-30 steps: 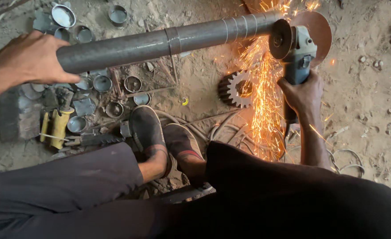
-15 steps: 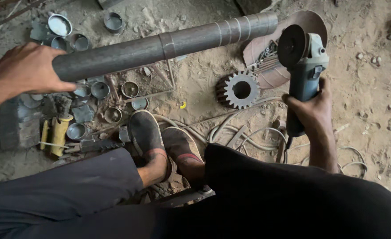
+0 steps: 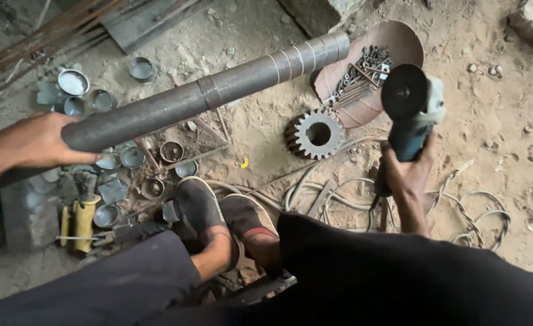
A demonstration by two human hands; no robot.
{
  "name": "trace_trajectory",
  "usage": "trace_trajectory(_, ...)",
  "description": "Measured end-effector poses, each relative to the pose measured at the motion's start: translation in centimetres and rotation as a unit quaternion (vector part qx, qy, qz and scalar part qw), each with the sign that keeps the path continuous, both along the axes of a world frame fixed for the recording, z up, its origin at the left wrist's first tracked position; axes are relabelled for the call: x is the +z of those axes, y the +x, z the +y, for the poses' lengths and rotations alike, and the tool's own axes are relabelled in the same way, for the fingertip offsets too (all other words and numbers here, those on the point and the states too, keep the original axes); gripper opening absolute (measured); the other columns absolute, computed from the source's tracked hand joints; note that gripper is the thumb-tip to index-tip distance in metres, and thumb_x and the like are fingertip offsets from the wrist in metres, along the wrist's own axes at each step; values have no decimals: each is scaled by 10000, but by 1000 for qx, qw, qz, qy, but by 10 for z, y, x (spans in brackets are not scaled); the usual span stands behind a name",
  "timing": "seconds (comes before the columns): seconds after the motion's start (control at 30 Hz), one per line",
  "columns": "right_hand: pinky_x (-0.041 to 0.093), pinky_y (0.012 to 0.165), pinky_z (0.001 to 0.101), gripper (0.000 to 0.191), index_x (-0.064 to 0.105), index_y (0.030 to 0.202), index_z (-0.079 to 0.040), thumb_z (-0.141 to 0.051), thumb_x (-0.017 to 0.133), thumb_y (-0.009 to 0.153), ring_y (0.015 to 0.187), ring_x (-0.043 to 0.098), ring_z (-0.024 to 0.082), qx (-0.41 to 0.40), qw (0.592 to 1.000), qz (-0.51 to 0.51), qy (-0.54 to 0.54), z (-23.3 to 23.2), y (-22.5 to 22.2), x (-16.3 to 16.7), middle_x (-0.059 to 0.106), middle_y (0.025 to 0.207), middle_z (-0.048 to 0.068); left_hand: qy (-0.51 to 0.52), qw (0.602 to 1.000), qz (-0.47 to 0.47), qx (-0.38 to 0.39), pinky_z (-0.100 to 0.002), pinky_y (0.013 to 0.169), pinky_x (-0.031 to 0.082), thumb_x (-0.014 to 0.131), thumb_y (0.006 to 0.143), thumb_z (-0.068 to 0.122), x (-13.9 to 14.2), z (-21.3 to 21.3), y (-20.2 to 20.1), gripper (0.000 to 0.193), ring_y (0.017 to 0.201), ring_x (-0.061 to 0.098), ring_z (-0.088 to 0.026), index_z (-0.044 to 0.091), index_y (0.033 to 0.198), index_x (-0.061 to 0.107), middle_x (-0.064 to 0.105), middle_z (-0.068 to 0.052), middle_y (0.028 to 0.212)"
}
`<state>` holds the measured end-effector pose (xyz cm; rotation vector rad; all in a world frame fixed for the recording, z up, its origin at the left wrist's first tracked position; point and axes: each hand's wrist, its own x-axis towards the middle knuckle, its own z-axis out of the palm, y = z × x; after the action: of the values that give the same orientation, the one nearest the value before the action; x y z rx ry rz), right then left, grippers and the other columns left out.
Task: The person uses an angle grinder to cut and smooth a metal pipe, generating sparks. They hold the pipe with one hand and operate the grinder with the other, rotating the pipe to work on different sections.
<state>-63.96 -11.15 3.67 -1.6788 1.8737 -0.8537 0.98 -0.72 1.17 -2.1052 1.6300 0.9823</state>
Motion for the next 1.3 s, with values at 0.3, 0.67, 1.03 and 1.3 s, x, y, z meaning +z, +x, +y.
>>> trace_trajectory(0.3, 558, 740, 478, 642, 539, 1298, 7, -425, 761, 878, 850, 655, 277, 61, 996, 66, -2, -36, 31, 10, 640, 1024, 157, -12, 1000, 3, -4, -438, 766, 642, 881, 666, 484, 7, 3, -3, 561, 735, 760, -288, 112, 1075, 785, 779, -119, 815)
trace_trajectory(0.67, 553, 794, 503, 603, 576, 1258, -3, -415, 762, 859, 880, 672, 316, 118, 987, 106, 18, -63, 44, 17, 669, 1018, 197, -7, 999, -39, -7, -452, 773, 641, 858, 617, 476, -1, 4, 0, 605, 754, 765, -299, 117, 1098, 783, 777, -128, 838)
trace_trajectory(1.03, 568, 840, 465, 536, 613, 1238, 11, -361, 795, 898, 895, 708, 296, 153, 983, 96, -20, -64, 39, 13, 709, 1023, 199, -30, 997, -77, -1, -449, 772, 635, 866, 613, 507, 15, 9, -14, 757, 700, 787, -286, 195, 1291, 735, 802, -125, 831)
trace_trajectory(1.3, 557, 831, 453, 547, 611, 1289, 16, -318, 816, 908, 923, 708, 327, 167, 982, 70, -47, -59, 43, 17, 713, 1063, 201, -70, 993, -98, -14, -451, 737, 661, 880, 597, 541, 12, 14, -16, 793, 666, 795, -286, 172, 1286, 747, 821, -122, 877)
